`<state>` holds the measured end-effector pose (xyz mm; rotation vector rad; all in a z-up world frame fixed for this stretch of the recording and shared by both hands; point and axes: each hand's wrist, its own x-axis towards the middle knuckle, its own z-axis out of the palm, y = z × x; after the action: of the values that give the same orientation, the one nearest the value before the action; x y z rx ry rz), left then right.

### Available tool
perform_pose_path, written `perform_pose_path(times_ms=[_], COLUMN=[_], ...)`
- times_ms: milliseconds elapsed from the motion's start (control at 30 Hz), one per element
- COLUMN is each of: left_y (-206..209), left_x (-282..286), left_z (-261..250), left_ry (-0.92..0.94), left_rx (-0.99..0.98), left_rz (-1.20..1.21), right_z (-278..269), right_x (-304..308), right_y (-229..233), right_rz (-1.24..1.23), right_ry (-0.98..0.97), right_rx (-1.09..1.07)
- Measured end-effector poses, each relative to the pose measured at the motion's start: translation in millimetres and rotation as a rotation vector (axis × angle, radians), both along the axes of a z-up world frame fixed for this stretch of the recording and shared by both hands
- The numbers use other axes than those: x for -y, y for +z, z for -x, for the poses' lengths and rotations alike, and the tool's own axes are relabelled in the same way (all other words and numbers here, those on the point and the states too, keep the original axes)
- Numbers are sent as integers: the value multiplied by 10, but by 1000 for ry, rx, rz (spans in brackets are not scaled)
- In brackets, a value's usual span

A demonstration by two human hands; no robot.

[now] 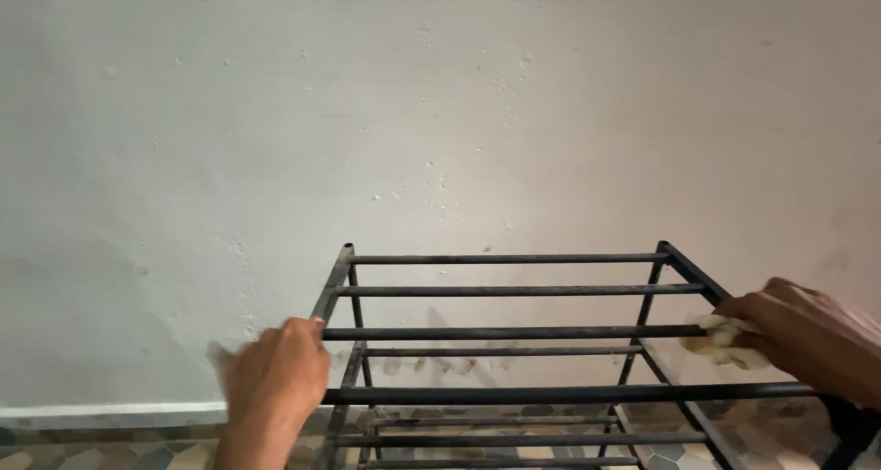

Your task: The person sits on the floor and wipes a black metal shoe rack with a cloth. They clean the horizontal bars and vertical supports of the rack systematically.

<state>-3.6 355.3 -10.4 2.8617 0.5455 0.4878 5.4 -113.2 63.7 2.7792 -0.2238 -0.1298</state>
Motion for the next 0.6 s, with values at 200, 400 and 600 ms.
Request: perform_pose_path(times_ms=[200, 400, 600], left_y=[-91, -131, -83], left_x=[-84, -121, -165], left_z=[-15, -37, 10], left_ry=[-155, -192, -189], left_rx=[-95, -126, -43], left_rz=[240, 452, 331], right_z=[-192, -269, -12], right_x=[-800, -2631, -3602], right_y=[-189, -412, -457], right_rz=[-91, -123, -702], right_ry=[391, 645, 946], right_rx=[74, 81, 483])
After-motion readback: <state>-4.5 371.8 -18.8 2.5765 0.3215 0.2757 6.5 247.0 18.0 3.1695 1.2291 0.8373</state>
